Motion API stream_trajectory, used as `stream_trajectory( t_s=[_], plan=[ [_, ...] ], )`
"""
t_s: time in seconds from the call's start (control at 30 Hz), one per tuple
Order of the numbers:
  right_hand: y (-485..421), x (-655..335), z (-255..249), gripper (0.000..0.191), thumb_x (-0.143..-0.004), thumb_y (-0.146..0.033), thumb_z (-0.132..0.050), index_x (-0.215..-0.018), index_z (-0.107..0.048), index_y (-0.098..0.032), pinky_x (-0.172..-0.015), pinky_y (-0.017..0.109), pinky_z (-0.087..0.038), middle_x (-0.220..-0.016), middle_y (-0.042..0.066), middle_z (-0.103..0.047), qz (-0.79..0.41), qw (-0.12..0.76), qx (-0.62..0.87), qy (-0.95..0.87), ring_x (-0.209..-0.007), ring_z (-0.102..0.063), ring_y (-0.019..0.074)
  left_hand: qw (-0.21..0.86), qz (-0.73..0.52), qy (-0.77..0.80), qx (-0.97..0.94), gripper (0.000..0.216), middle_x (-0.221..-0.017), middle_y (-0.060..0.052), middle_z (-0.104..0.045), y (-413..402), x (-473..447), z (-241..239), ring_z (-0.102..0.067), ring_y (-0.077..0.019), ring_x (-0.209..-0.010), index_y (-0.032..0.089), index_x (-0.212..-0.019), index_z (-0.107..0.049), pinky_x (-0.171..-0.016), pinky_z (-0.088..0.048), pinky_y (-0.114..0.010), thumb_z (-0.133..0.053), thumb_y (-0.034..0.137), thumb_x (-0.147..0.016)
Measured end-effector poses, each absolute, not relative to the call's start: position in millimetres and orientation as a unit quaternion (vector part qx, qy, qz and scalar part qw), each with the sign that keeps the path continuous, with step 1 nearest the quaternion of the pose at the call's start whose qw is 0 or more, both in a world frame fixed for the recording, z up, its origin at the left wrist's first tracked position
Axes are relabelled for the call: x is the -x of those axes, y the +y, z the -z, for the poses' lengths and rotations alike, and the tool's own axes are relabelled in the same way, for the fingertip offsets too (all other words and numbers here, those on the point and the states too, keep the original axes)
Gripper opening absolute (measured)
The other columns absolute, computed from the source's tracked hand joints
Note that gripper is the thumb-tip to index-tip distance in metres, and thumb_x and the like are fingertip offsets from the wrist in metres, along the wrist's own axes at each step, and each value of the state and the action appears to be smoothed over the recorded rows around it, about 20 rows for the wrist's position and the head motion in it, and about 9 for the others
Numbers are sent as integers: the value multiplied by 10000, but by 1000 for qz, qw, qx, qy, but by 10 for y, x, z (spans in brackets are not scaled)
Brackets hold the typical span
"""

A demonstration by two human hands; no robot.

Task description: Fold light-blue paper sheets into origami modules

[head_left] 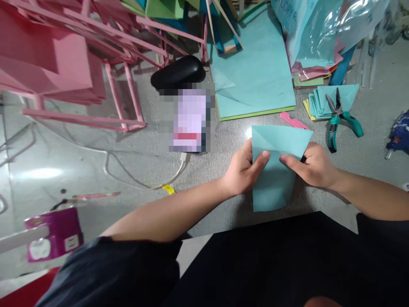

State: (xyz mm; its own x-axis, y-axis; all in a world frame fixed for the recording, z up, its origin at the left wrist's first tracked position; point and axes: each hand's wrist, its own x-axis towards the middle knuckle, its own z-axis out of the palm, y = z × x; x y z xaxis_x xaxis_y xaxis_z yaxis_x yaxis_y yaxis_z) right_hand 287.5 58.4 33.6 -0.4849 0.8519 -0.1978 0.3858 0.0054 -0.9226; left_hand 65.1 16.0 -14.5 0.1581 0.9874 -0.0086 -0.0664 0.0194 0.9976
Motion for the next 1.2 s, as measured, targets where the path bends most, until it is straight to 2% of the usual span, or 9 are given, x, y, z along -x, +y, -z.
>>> stream_trajectory(
  t_s=[0.1,0.23,0.5,0.67,0.73,0.87,0.97,1.1,1.2],
  plan=[
    [569,-2864,-339,434,-958,-474,-753,-664,-548,-229,-548,287,-403,-645,-1,-552,-529,234,463,-672,-623,-515,150,546,-467,437,-541,541,-1038,-94,-805,161,-636,142,-788,-259,-993,201,-1201,-693,-862,-663,-375,-651,727,-1083],
    [557,-2840,-340,473,-954,-469,-742,-633,-486,-235,-521,275,-346,-604,-20,-495,-528,249,460,-669,-586,-448,126,537,-451,436,-565,516,-1080,-109,-827,143,-626,148,-788,-249,-954,193,-1199,-690,-818,-654,-360,-638,697,-1101],
    [570,-2801,-370,425,-935,-443,-798,-654,-570,-221,-517,268,-372,-630,-14,-545,-545,273,469,-639,-592,-455,123,546,-454,457,-537,479,-1084,-100,-846,145,-640,136,-801,-242,-956,190,-1164,-740,-828,-665,-350,-668,659,-1095],
    [636,-2843,-342,326,-869,-483,-884,-822,-691,-224,-554,287,-449,-717,-4,-626,-587,291,458,-601,-645,-538,155,545,-477,474,-501,546,-1128,-117,-853,174,-643,161,-817,-270,-999,193,-1220,-742,-845,-690,-385,-702,712,-1060],
    [669,-2865,-317,308,-869,-448,-887,-822,-673,-231,-551,287,-432,-702,-19,-582,-591,289,456,-599,-634,-505,145,546,-494,472,-486,560,-1157,-118,-850,184,-653,182,-824,-273,-1042,208,-1265,-722,-861,-694,-385,-709,726,-1053],
    [709,-2887,-271,400,-903,-451,-885,-746,-582,-242,-526,286,-363,-688,-32,-499,-567,300,471,-606,-623,-437,129,571,-512,442,-466,578,-1229,-110,-838,194,-666,206,-832,-258,-1074,256,-1383,-669,-839,-696,-364,-733,721,-1045],
    [720,-2886,-252,366,-920,-473,-875,-792,-627,-236,-521,282,-352,-697,-35,-521,-581,299,460,-601,-610,-442,122,598,-507,428,-450,581,-1169,-92,-845,185,-658,199,-838,-245,-957,267,-1390,-666,-766,-694,-361,-774,704,-1023],
    [747,-2881,-231,293,-920,-481,-874,-930,-707,-240,-556,283,-407,-710,-40,-587,-622,311,439,-569,-614,-519,134,614,-515,415,-432,552,-1049,-45,-833,173,-649,187,-818,-227,-837,290,-1355,-688,-712,-684,-368,-826,682,-991],
    [784,-2878,-211,336,-918,-537,-892,-916,-704,-258,-564,293,-420,-669,-58,-572,-646,332,429,-536,-574,-507,132,592,-532,430,-427,457,-889,-10,-783,174,-651,190,-747,-192,-718,293,-1212,-759,-635,-629,-343,-833,681,-982]
  ],
)
